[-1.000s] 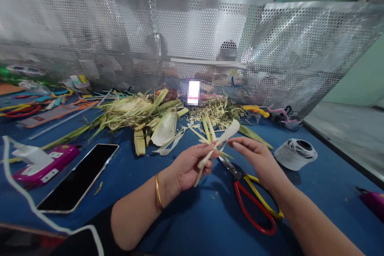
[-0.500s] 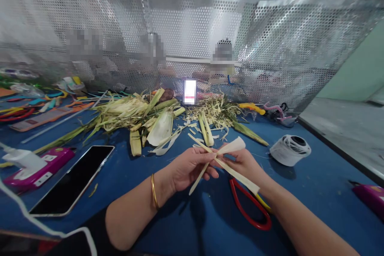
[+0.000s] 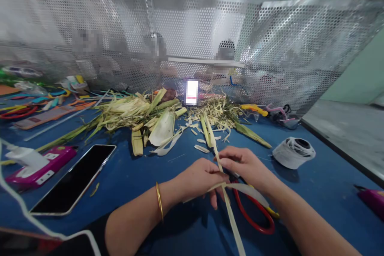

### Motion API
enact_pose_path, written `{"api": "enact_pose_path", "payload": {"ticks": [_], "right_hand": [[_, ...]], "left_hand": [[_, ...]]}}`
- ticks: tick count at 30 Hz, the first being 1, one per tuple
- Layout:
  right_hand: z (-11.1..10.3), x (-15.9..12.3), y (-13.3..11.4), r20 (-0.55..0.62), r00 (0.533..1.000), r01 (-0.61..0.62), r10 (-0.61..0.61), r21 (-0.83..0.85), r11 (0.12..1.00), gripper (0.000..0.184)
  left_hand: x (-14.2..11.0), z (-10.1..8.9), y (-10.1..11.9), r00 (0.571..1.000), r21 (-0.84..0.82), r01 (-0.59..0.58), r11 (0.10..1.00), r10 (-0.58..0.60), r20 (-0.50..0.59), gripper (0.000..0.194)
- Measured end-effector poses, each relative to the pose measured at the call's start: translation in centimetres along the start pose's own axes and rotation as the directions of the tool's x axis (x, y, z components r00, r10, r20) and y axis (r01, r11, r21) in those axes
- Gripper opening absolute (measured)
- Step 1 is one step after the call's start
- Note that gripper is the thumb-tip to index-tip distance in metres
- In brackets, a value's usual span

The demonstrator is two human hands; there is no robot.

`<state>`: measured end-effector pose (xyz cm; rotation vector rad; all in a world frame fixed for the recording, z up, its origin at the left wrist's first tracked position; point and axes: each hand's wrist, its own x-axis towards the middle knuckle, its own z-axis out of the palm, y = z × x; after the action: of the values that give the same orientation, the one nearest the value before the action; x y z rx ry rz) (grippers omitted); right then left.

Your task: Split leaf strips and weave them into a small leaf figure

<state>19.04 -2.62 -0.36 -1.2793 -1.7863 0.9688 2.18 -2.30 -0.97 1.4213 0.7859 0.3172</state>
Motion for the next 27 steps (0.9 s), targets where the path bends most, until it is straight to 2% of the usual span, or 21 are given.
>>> {"api": "enact_pose_path", "payload": {"ticks": [2,4,6,8,10,12,14,16,19,23,27], "right_hand": [[0.9,-0.1,-0.2,0.038,0.999,-0.016,0.013,0.098,0.995,0.025],[1.2,-0.3,-0.3,-0.04,0.999,-0.006,0.011,0.133,0.991,0.027],[1.2,-0.7,-0.4,-0.171,0.985,0.038,-0.028,0.054,0.998,0.025],[1.3,-1.2,-0.5,-0.276,0.946,0.128,-0.17,-0.161,0.979,0.021],[1.5,-1.7,-0.5,-0.271,0.88,0.243,-0.391,-0.452,0.859,0.016],[1.9,-2.1,-0.4,-0.14,0.81,0.339,-0.569,-0.679,0.651,0.016],[2.2,-2.3,-0.3,-0.016,0.75,0.397,-0.662,-0.789,0.469,0.017],[2.3,-2.3,-0.3,0.031,0.7,0.415,-0.713,-0.83,0.372,0.017],[2.3,-2.0,-0.3,0.01,0.668,0.408,-0.744,-0.841,0.355,0.015],[2.4,-1.7,-0.1,-0.011,0.689,0.386,-0.725,-0.841,0.38,0.018],[2.7,-1.6,0.0,-0.009,0.711,0.379,-0.703,-0.837,0.394,0.018]], "left_hand": [[0.0,0.2,-0.1,1.0,0.047,0.017,0.999,-0.018,0.02,0.024],[0.1,0.3,-0.2,0.999,0.075,0.041,0.996,-0.039,-0.037,0.025],[0.3,0.2,-0.3,0.987,0.061,0.065,0.996,-0.055,-0.154,0.03],[0.5,-0.1,-0.3,0.961,-0.02,0.068,0.997,-0.071,-0.266,0.033],[0.6,-0.4,-0.1,0.94,-0.149,0.05,0.987,-0.098,-0.328,0.028],[0.7,-0.7,0.0,0.928,-0.285,0.019,0.958,-0.123,-0.353,0.02],[0.7,-0.8,0.0,0.928,-0.418,-0.013,0.908,-0.145,-0.344,0.016],[0.8,-0.9,-0.1,0.94,-0.528,-0.043,0.848,-0.145,-0.31,0.015],[0.8,-1.0,-0.2,0.96,-0.617,-0.084,0.782,-0.102,-0.261,0.014],[0.7,-1.1,-0.1,0.966,-0.685,-0.132,0.716,-0.063,-0.252,0.016],[0.6,-1.0,0.2,0.954,-0.649,-0.189,0.737,-0.018,-0.298,0.008]]}}
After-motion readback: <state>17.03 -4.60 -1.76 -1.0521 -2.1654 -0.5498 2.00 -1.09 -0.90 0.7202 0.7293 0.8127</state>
